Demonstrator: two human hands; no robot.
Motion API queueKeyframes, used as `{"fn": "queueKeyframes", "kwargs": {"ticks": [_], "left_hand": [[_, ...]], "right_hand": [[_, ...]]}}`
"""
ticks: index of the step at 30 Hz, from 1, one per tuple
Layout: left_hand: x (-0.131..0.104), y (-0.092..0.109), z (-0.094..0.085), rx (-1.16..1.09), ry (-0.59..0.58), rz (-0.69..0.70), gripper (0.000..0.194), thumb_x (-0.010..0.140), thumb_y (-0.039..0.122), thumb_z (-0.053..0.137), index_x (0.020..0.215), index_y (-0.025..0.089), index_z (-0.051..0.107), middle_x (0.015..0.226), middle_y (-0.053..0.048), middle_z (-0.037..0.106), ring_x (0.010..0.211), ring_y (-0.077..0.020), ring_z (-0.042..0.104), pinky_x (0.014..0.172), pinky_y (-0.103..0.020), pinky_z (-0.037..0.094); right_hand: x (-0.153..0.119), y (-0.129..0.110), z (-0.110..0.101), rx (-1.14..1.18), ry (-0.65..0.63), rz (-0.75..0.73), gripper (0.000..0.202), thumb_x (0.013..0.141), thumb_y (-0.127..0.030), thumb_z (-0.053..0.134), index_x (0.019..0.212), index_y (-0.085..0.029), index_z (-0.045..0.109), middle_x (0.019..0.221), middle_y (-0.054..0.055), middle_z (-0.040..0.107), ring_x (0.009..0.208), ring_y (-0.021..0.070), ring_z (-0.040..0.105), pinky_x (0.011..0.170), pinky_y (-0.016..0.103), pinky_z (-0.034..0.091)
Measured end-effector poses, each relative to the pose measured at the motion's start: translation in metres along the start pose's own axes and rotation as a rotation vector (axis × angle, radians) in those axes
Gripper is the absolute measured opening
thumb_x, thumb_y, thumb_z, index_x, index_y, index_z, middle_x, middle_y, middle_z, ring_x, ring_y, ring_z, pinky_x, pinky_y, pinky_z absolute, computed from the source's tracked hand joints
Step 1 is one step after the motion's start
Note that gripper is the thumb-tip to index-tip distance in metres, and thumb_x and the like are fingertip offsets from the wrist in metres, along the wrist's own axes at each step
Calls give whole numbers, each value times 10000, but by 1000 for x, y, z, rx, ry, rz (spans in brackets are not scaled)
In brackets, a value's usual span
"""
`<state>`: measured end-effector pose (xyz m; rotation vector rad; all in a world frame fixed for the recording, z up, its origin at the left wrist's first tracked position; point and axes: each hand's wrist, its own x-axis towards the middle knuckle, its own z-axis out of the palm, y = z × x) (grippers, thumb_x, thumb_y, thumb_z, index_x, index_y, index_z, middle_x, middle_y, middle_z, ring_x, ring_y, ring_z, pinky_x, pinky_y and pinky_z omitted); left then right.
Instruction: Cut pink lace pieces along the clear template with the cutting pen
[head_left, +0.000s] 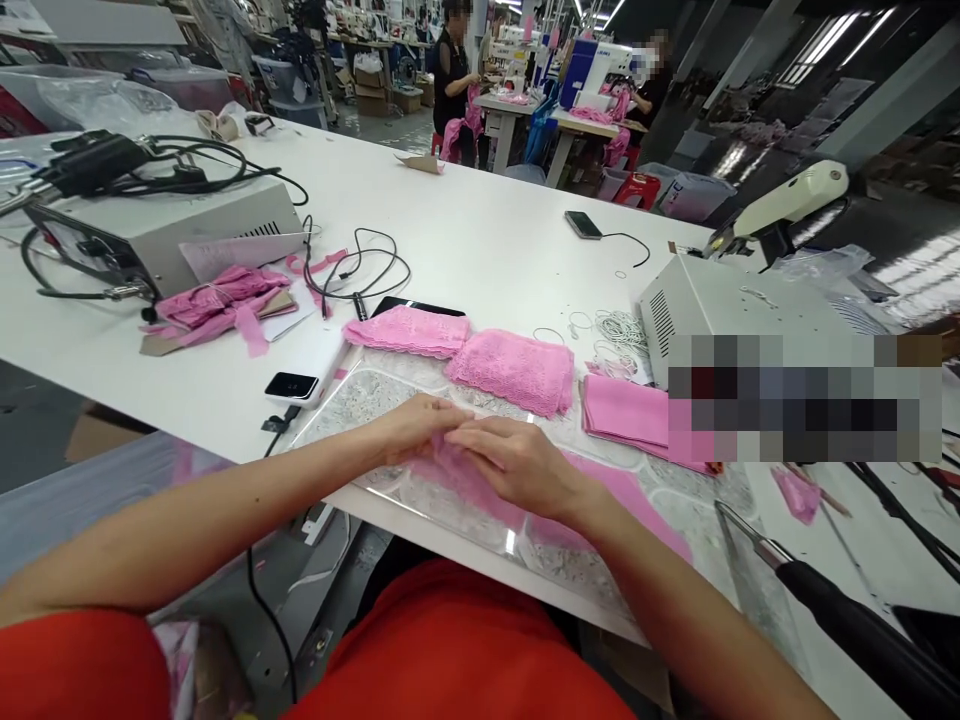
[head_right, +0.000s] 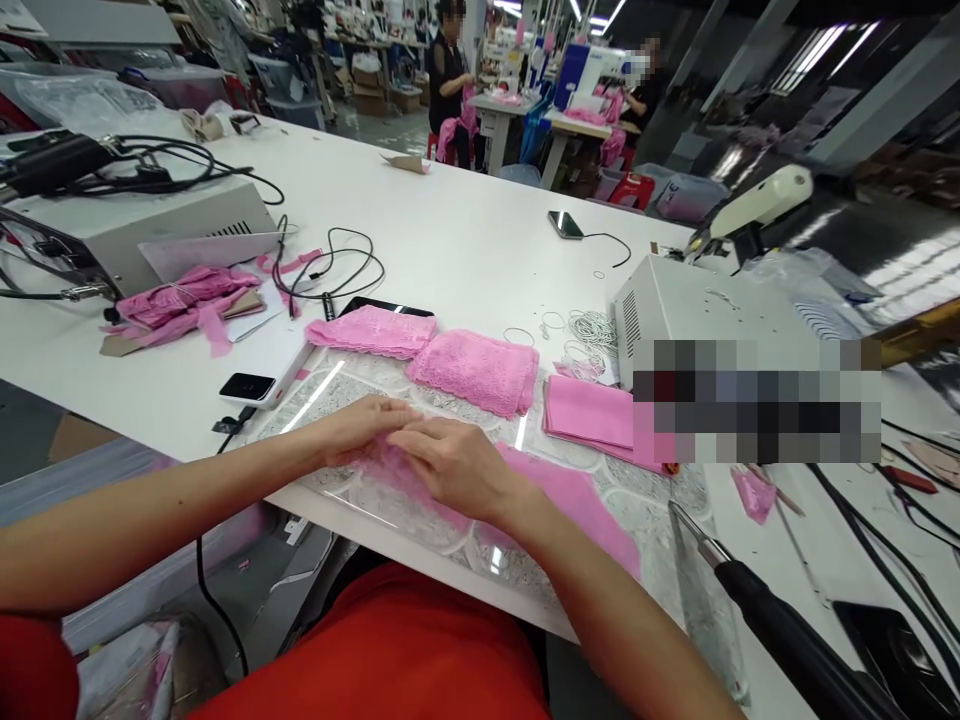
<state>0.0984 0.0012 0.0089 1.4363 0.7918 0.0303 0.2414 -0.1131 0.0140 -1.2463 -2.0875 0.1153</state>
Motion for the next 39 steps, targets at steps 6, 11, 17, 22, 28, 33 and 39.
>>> {"fn": "queueKeyframes", "kwargs": {"ticks": [6,11,17,22,28,33,39], "left_hand": [[-9,-12,-16,259,198,144,120,700,261,631,739,147,637,695,-6,635,652,-138,576,579,-219,425],[-20,-19,-25,652,341,395,150,802,253,554,799,160,672,809,-48,677,783,-202,601,734,-314,470],[-17,-22,2,1114,149,1075,262,969,183,429,1056,184,677,1124,-94,688,1071,-230,621,939,-382,470],[14,-17,55,1270,-80,1271,291,1003,195,405,1175,172,638,1311,-88,613,1265,-275,517,1075,-477,380],[46,-10,79,1212,31,1112,220,973,200,453,1037,130,652,1090,-119,668,1012,-241,625,898,-419,497],[52,-4,80,1164,61,977,153,936,246,503,918,149,620,1034,-101,631,931,-240,601,822,-428,487],[55,-1,86,1173,23,973,259,982,241,403,831,161,597,996,-80,622,897,-210,586,814,-397,452]], "right_hand": [[-47,12,-34,-100,70,384,162,897,-177,547,953,-215,694,893,17,747,783,148,705,689,262,574],[-120,17,-59,-252,143,594,137,881,-233,566,913,-232,699,868,10,740,758,159,702,651,264,563],[-184,4,-78,-405,255,752,138,879,-240,562,890,-215,697,837,32,715,710,157,674,623,270,543],[-201,2,-79,-411,296,802,133,891,-226,549,906,-204,679,837,40,687,705,147,646,606,266,520],[-216,-5,-76,-402,290,832,107,905,-207,543,916,-197,649,825,31,645,701,131,607,649,262,506],[-227,-15,-76,-397,329,858,87,902,-193,554,923,-191,638,810,19,618,662,109,573,625,235,478],[-225,-13,-73,-422,341,875,102,884,-173,564,790,-189,601,737,2,585,639,111,556,604,233,435]]}}
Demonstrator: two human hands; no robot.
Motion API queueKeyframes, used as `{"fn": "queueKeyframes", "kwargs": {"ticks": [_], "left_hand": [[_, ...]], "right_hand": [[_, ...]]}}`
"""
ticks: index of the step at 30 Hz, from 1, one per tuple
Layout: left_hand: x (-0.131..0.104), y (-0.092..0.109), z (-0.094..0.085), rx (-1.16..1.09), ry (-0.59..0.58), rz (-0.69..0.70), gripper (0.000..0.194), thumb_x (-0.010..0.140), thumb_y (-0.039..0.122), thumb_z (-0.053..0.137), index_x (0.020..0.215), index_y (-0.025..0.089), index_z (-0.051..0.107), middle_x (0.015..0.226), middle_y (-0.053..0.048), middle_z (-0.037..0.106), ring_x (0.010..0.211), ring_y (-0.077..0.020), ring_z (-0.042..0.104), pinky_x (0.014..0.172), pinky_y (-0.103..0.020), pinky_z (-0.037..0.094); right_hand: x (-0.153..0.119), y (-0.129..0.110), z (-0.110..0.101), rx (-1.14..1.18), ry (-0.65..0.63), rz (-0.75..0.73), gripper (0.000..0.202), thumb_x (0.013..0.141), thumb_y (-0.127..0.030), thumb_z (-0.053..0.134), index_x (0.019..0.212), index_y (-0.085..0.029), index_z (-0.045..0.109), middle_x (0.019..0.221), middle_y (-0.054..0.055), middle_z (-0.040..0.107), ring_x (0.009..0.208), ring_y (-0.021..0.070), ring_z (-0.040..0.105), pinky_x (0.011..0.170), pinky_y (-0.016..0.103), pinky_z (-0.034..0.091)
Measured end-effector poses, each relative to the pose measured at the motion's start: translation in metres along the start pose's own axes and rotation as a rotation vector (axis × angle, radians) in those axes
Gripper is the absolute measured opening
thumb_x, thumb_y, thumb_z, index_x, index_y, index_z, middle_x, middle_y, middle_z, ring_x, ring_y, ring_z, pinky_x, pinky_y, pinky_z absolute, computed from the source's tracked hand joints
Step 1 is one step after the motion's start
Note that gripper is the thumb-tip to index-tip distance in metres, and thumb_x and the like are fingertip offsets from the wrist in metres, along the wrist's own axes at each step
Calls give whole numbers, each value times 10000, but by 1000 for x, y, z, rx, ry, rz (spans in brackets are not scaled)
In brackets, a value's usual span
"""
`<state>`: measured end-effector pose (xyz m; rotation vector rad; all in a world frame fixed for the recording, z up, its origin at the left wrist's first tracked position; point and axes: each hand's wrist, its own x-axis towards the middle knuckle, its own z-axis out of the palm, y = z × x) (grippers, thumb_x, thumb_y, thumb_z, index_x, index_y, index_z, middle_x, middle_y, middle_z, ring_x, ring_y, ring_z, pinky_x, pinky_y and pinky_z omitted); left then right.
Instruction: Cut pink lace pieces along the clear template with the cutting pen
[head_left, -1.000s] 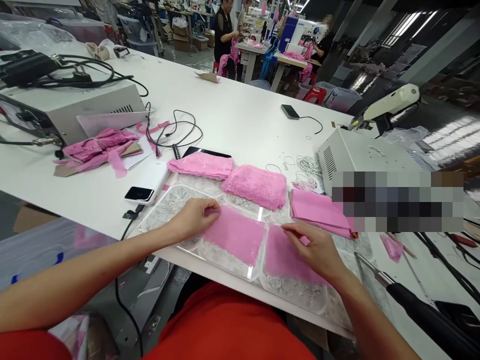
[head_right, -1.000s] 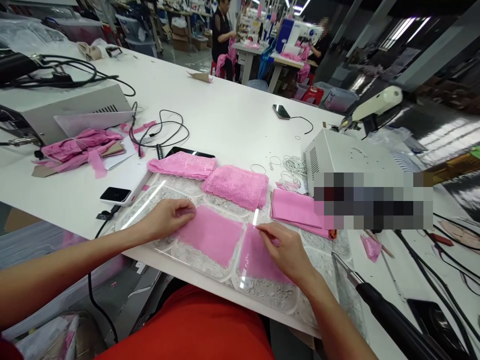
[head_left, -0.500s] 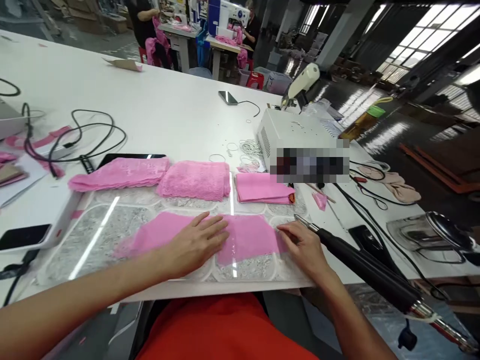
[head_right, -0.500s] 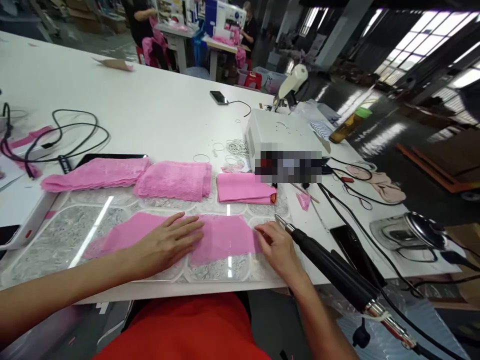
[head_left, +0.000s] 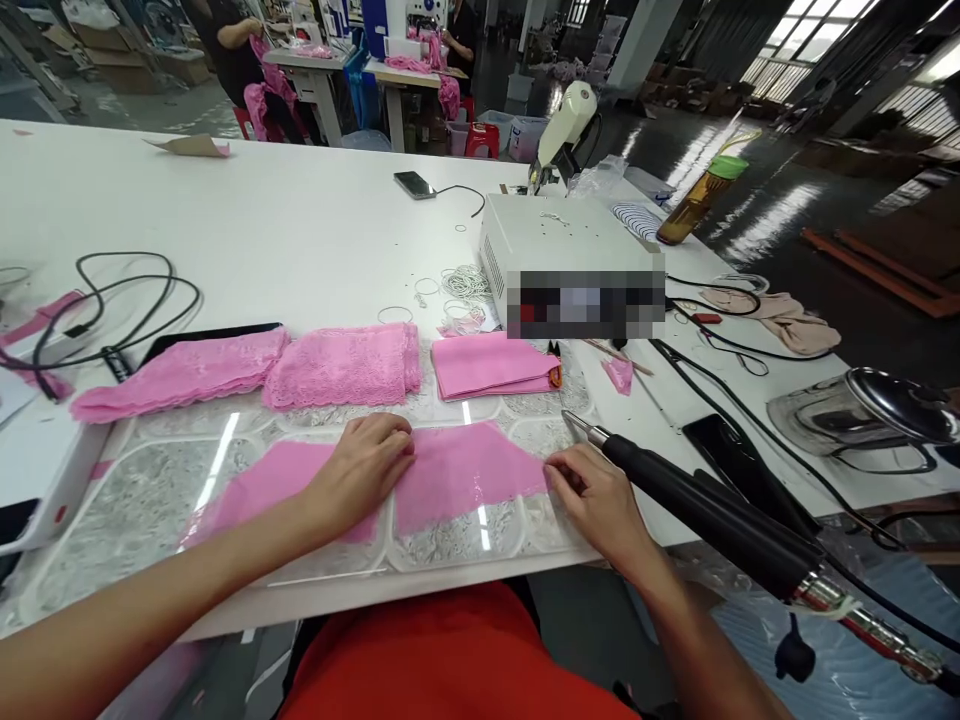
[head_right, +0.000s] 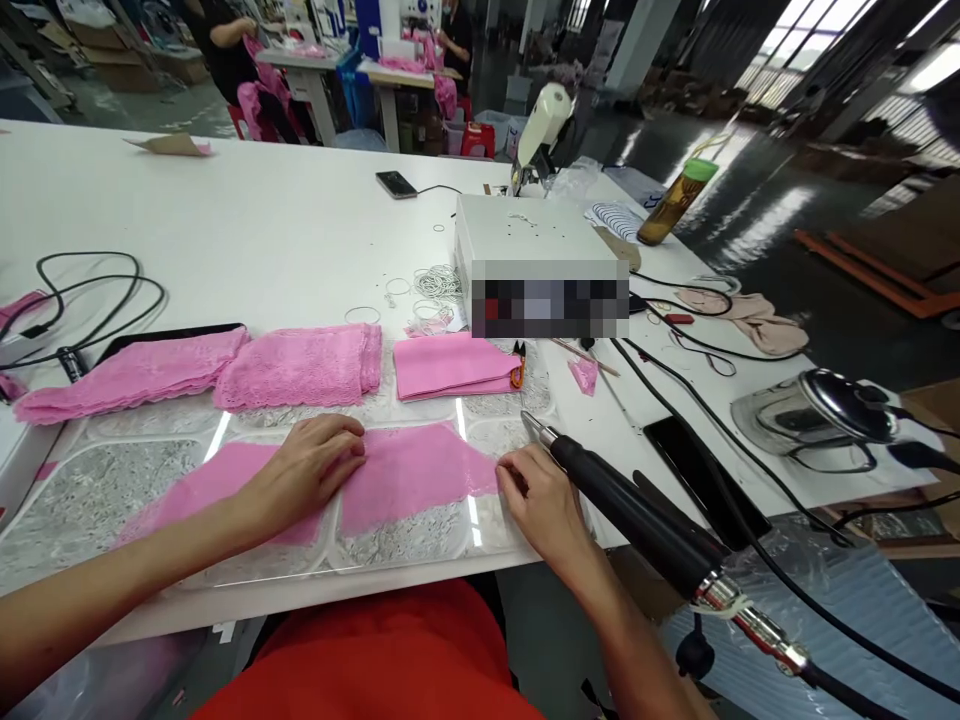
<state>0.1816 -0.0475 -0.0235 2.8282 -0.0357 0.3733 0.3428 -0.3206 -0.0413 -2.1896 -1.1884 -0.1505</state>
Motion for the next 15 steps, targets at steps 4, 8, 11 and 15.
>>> {"fn": "queueKeyframes", "kwargs": {"ticks": [4,8,11,15], "left_hand": [[5,2,-5,63,10,61,319,1006,242,353,859,164,625,1021,-87,628,908,-209,582,817,-393,437],[11,0,-9,150,31,130,325,1005,209,358,850,151,637,1058,-107,641,936,-225,593,839,-411,441],[14,-2,-8,186,37,161,316,1006,192,363,900,138,657,1099,-128,652,997,-241,612,923,-463,432],[14,0,-2,129,-5,245,313,1025,248,373,1165,164,640,1281,-129,615,1228,-258,544,1072,-495,358]], "right_hand": [[-2,0,1,-29,15,-8,131,898,-179,530,777,-189,581,726,5,571,634,120,545,601,242,418],[-6,0,0,-43,20,4,127,901,-193,524,781,-188,564,723,8,567,643,128,552,601,245,418],[-8,-1,-2,-31,19,20,138,907,-201,517,776,-188,559,722,8,566,640,125,553,592,238,423],[-9,-3,-4,20,16,32,85,908,-206,527,862,-183,595,767,14,590,656,116,572,602,222,448]]}}
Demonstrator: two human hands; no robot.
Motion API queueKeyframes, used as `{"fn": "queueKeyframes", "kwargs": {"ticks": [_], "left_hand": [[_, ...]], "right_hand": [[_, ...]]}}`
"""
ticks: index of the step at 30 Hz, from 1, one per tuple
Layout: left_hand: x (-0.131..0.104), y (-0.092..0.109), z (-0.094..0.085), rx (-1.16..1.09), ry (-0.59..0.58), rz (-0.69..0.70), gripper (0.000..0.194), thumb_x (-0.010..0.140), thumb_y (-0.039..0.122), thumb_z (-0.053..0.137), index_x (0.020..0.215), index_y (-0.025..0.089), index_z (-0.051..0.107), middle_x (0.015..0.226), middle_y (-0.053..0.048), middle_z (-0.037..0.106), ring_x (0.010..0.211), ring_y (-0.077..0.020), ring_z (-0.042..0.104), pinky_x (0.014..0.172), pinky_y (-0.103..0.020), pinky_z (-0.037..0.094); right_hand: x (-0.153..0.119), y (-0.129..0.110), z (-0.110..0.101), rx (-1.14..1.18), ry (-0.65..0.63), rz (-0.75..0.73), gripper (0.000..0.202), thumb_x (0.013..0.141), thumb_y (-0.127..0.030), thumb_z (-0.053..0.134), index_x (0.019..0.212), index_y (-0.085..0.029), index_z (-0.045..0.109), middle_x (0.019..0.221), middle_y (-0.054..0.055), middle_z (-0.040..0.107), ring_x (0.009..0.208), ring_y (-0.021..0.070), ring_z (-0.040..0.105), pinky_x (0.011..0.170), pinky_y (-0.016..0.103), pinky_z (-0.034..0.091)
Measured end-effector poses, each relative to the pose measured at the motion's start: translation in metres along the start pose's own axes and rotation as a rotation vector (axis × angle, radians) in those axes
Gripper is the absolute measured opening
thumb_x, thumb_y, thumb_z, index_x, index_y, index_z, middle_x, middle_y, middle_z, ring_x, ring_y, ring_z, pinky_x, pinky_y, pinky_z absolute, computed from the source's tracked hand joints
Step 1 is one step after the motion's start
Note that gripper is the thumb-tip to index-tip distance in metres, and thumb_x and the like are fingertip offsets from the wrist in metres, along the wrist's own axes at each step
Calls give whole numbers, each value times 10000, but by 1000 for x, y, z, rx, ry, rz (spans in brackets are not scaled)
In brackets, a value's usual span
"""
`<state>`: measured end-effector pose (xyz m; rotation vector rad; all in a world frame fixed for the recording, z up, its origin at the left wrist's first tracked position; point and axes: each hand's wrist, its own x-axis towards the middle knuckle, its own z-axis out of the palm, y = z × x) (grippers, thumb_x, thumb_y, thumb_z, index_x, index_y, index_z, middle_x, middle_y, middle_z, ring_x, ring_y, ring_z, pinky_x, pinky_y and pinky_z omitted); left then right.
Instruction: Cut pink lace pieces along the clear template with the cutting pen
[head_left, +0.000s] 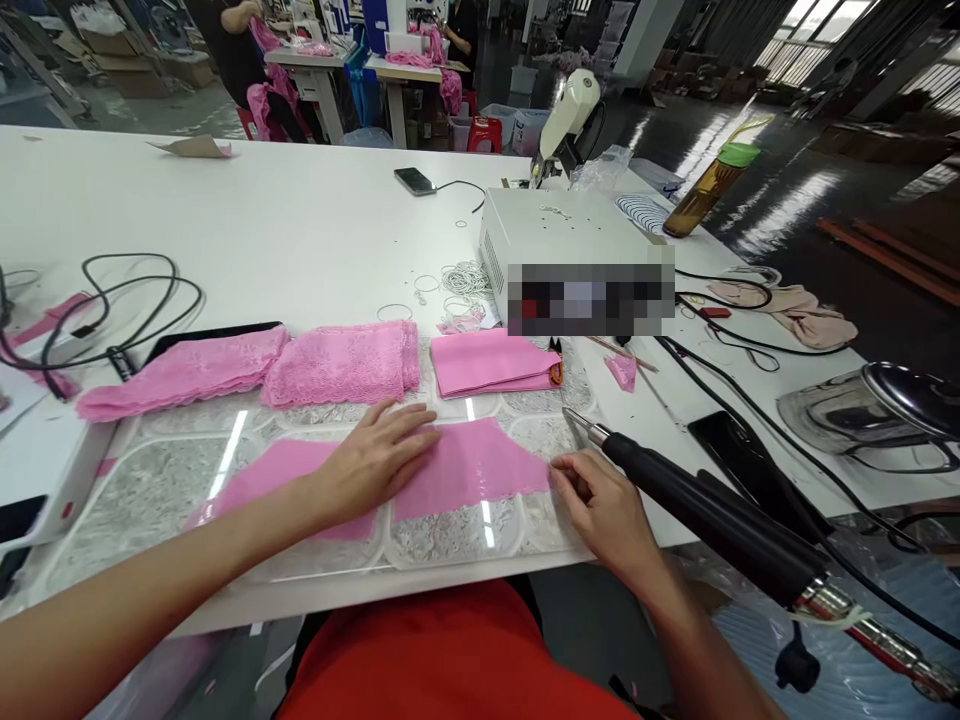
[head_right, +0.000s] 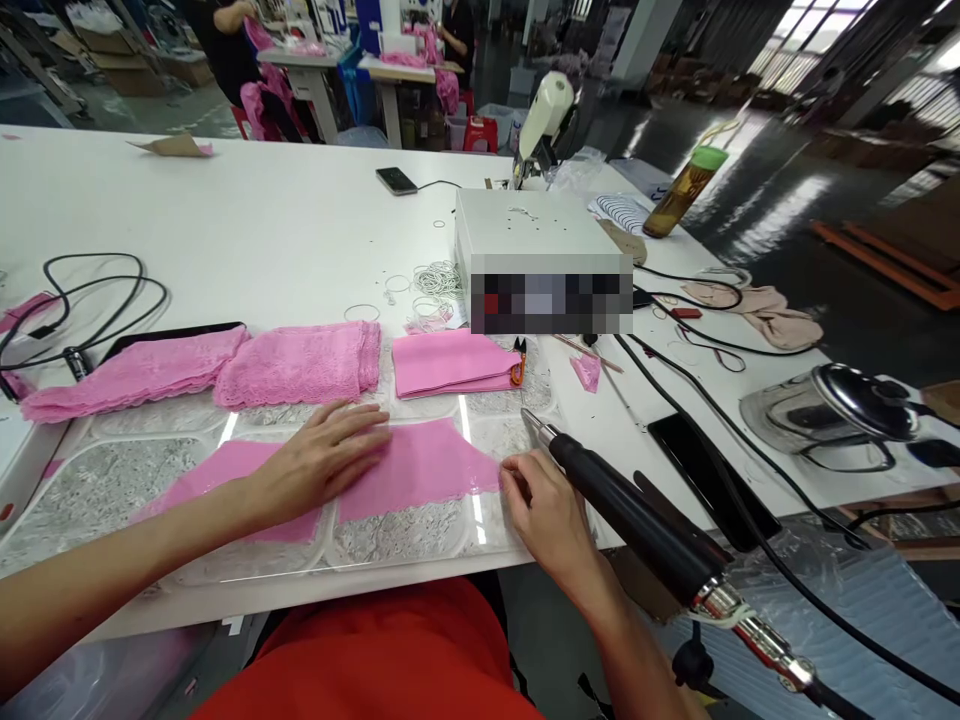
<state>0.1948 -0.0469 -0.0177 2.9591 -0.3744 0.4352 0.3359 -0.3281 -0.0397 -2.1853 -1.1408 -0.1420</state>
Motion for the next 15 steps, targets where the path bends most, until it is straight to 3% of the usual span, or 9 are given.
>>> {"fn": "queueKeyframes", "kwargs": {"ticks": [4,8,15], "left_hand": [[-1,3,6,-71,-147,131,387,1034,332,368,1382,236,506,1485,-78,447,1403,-272,369,1163,-496,250],[0,0,9,-91,-265,157,440,1030,408,364,1446,275,425,1558,-66,316,1440,-278,298,1191,-495,182],[4,-3,4,-139,-332,156,442,1025,391,398,1461,317,391,1567,-60,290,1455,-259,266,1202,-488,140]], "right_hand": [[0,-1,-1,1,-45,-8,93,907,-203,532,857,-189,609,773,12,593,647,111,573,595,224,446],[-1,-1,-1,-28,-52,-21,125,912,-192,521,809,-189,590,740,7,576,644,112,559,589,227,434],[-3,-4,-3,0,-50,-18,118,918,-178,499,840,-194,585,755,13,575,664,115,573,599,225,451]]}}
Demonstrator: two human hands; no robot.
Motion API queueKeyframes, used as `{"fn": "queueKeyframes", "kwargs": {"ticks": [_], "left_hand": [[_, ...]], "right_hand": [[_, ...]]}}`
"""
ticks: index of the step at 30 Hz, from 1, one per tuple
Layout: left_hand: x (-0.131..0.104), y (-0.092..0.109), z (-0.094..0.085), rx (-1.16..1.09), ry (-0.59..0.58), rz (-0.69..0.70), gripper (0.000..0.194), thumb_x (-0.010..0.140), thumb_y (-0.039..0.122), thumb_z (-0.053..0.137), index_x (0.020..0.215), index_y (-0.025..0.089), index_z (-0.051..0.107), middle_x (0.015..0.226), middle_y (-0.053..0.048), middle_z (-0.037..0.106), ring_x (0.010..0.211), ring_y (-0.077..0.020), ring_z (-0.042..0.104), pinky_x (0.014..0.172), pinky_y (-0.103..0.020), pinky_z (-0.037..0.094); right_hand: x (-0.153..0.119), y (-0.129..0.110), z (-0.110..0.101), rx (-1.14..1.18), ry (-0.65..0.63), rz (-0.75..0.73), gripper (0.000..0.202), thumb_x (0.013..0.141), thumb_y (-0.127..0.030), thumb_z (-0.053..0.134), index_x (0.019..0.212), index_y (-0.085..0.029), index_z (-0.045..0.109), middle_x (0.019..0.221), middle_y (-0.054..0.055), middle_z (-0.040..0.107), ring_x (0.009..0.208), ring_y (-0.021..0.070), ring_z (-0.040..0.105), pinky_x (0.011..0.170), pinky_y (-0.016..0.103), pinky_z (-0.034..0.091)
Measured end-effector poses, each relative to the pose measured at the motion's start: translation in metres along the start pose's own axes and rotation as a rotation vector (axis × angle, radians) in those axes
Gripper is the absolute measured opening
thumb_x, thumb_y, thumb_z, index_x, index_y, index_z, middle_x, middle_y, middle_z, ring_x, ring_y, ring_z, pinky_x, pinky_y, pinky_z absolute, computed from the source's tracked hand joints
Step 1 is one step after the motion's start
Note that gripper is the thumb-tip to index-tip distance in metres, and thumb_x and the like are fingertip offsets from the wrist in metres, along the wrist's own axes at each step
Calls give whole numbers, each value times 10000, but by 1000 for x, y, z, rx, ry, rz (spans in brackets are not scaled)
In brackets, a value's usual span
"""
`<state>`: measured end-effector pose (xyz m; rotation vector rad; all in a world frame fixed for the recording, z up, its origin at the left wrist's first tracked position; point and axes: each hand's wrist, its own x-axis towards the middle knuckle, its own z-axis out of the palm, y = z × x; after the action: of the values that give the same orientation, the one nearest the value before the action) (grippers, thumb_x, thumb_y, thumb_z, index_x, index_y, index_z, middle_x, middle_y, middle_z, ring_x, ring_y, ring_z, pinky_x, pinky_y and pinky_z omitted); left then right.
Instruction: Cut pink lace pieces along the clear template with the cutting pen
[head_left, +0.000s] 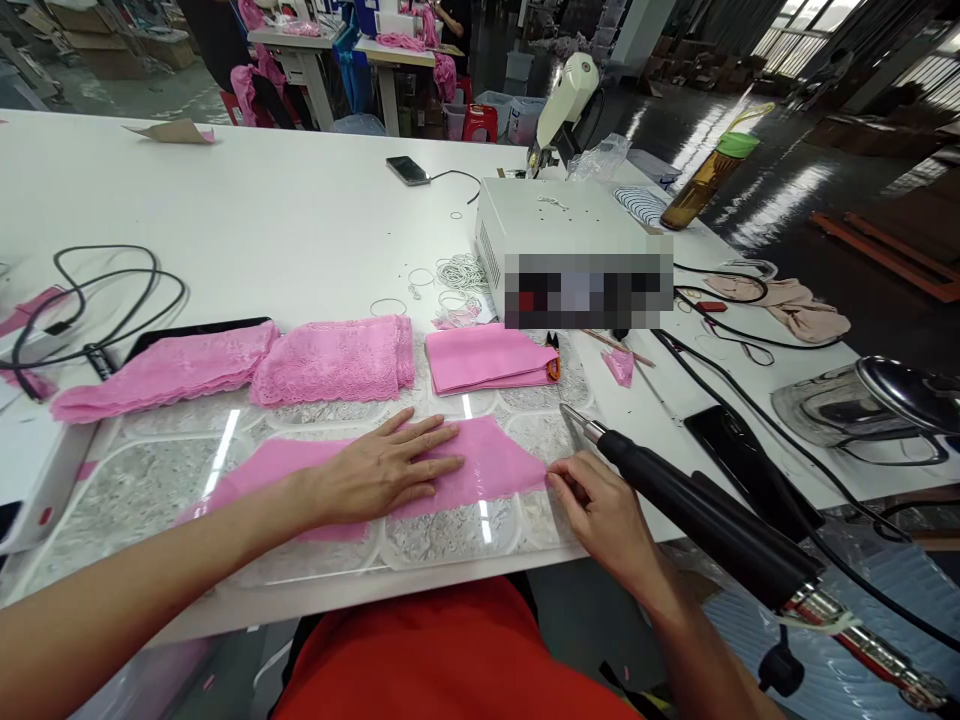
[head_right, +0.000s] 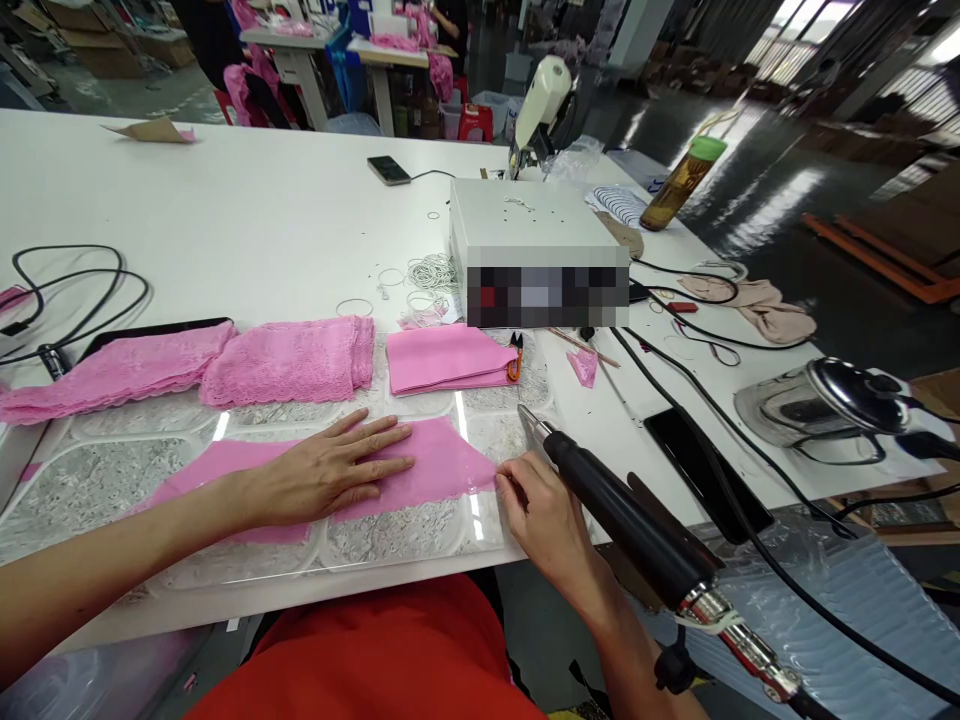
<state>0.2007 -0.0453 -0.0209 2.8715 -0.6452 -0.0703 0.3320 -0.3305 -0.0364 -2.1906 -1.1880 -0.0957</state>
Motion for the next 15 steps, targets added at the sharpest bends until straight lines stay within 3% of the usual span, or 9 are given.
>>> {"fn": "queueKeyframes", "kwargs": {"ticks": [5,8,15], "left_hand": [[2,-1,-3,-2,6,18,429,1023,353,410,1449,299,415,1546,-91,332,1436,-284,307,1187,-540,137],[8,1,-6,-9,31,54,410,1032,311,381,1438,291,430,1535,-79,359,1431,-256,325,1198,-525,101],[44,7,-7,-80,-30,225,435,1016,328,421,1449,285,411,1541,-37,348,1464,-242,242,1213,-520,71]], "right_hand": [[0,-2,-2,-27,7,-3,116,904,-173,512,829,-197,597,746,18,589,647,120,578,570,229,458],[-4,-1,-2,8,13,-15,132,912,-167,510,945,-198,633,793,31,609,680,120,598,582,224,480],[-18,4,1,-24,56,-115,242,882,-84,533,1067,-211,625,884,53,609,791,142,612,692,260,527]]}}
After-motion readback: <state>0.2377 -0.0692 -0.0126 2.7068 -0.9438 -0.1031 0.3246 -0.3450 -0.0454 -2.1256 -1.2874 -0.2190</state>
